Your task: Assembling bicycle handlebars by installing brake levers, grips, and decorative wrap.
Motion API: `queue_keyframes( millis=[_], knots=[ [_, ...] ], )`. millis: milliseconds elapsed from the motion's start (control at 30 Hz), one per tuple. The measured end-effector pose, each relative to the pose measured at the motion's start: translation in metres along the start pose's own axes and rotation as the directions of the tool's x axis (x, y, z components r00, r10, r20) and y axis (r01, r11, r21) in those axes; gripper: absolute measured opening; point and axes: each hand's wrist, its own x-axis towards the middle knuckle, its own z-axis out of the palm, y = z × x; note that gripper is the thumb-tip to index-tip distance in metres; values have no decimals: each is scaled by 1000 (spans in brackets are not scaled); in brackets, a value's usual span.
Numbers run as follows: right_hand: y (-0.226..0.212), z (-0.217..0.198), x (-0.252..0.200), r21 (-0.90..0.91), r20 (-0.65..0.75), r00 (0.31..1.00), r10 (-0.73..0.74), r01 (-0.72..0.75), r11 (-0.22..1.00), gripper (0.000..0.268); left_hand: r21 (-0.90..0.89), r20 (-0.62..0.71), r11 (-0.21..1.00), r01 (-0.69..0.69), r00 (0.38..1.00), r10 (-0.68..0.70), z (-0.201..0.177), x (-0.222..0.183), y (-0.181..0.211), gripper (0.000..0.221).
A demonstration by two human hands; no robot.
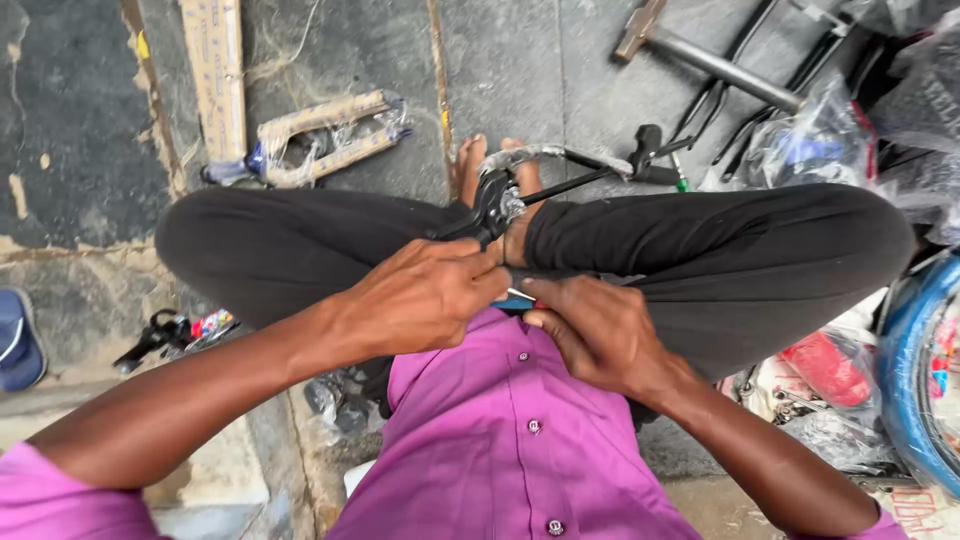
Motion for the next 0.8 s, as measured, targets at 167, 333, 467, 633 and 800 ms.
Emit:
queue_keyframes(
  millis=[167,333,467,633,800],
  knots=[
    [13,21,-7,652,589,614,526,-745,140,29,232,-107,965,-124,983,152,8,-9,-4,20],
    [9,-12,11,108,323,561,762,-822,559,33,-309,-638,914,263,655,-405,11,-31,-31,28],
    [19,-1,5,96,219,737,639,-668,738,29,-949,-198,276,149,398,-896,110,-65,-109,29],
    [27,13,5,112,174,803,570,-591,799,28,-994,50,42,101,762,-645,94,-34,-92,60],
    [20,14,9,-313,206,928,312,-240,919,31,-988,100,41,145,834,-543,91,-3,-75,49]
  ],
)
